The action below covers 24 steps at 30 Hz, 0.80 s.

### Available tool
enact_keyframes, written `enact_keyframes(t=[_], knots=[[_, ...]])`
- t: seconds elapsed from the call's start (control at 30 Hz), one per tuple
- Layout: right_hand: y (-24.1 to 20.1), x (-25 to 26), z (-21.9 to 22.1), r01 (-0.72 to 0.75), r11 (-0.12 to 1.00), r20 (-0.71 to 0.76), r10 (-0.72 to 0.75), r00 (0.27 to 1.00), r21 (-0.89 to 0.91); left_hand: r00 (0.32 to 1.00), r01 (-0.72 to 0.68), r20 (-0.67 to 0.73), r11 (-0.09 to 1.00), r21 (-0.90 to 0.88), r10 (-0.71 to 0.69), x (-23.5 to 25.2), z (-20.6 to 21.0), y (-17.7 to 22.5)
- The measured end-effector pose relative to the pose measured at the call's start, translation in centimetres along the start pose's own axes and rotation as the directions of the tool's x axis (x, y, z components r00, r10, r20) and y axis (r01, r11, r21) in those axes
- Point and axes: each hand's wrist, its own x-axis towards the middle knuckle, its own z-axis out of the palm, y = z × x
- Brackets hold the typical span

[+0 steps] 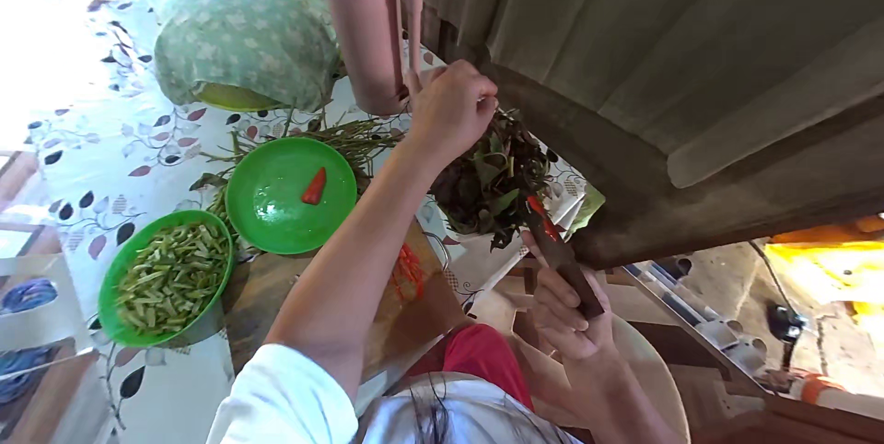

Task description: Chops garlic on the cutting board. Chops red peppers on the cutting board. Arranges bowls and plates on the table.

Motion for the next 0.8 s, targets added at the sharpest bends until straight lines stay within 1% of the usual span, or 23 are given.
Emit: enact_keyframes(t=[0.03,0.07,0.1,0.13,0.17,0.2,0.23,0.27,0.3,0.33,0.4,0.47,0.53,0.57,0.6,0.63,0.67,0.7,0.73,0.77,0.8], knots=[[0.3,0.3,-0.1,-0.010,1.000,0.010,0.010,1.000,-0.016,0.997,-0.012,-0.073,0.996,-0.083,0.006,-2.0,-0.5,-0.3],[0.6,0.6,-0.2,-0.012,0.997,0.020,0.014,1.000,-0.075,0.996,0.008,-0.090,0.975,-0.223,-0.029,-4.4,-0.5,-0.2],[1.0,0.9,-0.2,-0.004,0.985,0.011,0.006,1.000,-0.174,0.994,0.080,-0.041,0.917,-0.390,-0.104,-6.9,0.0,0.1],[1.5,1.3,0.0,0.006,0.954,-0.031,-0.016,0.999,-0.301,0.977,0.207,0.082,0.804,-0.557,-0.195,-9.5,0.6,0.6],[2.2,1.7,0.3,-0.002,0.912,-0.099,-0.043,0.994,-0.410,0.933,0.356,0.229,0.626,-0.694,-0.276,-11.8,1.3,0.8],[3.0,2.3,0.6,-0.025,0.872,-0.167,-0.066,0.984,-0.490,0.874,0.471,0.350,0.412,-0.780,-0.337,-13.6,2.1,0.9],[3.8,2.9,0.8,-0.068,0.818,-0.239,-0.087,0.967,-0.571,0.817,0.528,0.426,0.205,-0.824,-0.389,-14.9,2.8,0.7],[4.5,3.6,1.1,-0.120,0.755,-0.292,-0.098,0.951,-0.645,0.770,0.531,0.462,0.039,-0.847,-0.440,-15.9,3.4,0.5],[5.1,4.2,1.1,-0.171,0.687,-0.319,-0.094,0.943,-0.707,0.731,0.501,0.466,-0.073,-0.863,-0.498,-16.6,3.8,0.2],[5.7,4.8,0.9,-0.212,0.629,-0.337,-0.085,0.937,-0.748,0.697,0.463,0.458,-0.141,-0.875,-0.552,-17.2,4.1,-0.1],[6.9,5.8,0.1,-0.272,0.507,-0.354,-0.071,0.932,-0.818,0.636,0.414,0.431,-0.188,-0.891,-0.640,-18.3,4.6,-1.1],[7.9,6.4,-0.7,-0.289,0.410,-0.353,-0.088,0.931,-0.865,0.583,0.404,0.421,-0.202,-0.892,-0.695,-19.4,5.2,-1.9],[8.4,6.9,-1.3,-0.296,0.351,-0.356,-0.120,0.927,-0.888,0.542,0.419,0.444,-0.228,-0.879,-0.714,-20.3,5.6,-2.5],[8.4,7.1,-1.6,-0.287,0.311,-0.343,-0.141,0.929,-0.906,0.537,0.444,0.459,-0.226,-0.867,-0.707,-20.7,5.8,-2.8],[8.2,7.2,-1.9,-0.277,0.252,-0.322,-0.161,0.933,-0.927,0.541,0.482,0.465,-0.195,-0.854,-0.701,-21.0,5.9,-3.2],[7.8,7.2,-2.1,-0.270,0.178,-0.300,-0.171,0.938,-0.946,0.550,0.539,0.451,-0.114,-0.835,-0.703,-21.3,6.1,-3.6],[7.5,7.0,-2.0,-0.261,0.101,-0.275,-0.185,0.943,-0.960,0.577,0.607,0.421,0.023,-0.794,-0.700,-21.5,6.1,-4.1],[7.1,6.8,-1.9,-0.246,0.020,-0.245,-0.204,0.948,-0.969,0.619,0.669,0.385,0.203,-0.715,-0.684,-21.5,6.0,-4.5],[6.7,6.4,-1.6,-0.230,-0.054,-0.213,-0.220,0.952,-0.972,0.673,0.701,0.354,0.407,-0.586,-0.650,-21.5,5.8,-4.9],[6.4,6.1,-1.3,-0.214,-0.120,-0.182,-0.230,0.956,-0.969,0.725,0.685,0.329,0.583,-0.438,-0.605,-21.2,5.5,-5.0],[6.1,5.8,-1.0,-0.198,-0.178,-0.154,-0.233,0.960,-0.964,0.768,0.638,0.317,0.706,-0.308,-0.556,-20.9,5.3,-5.0]])
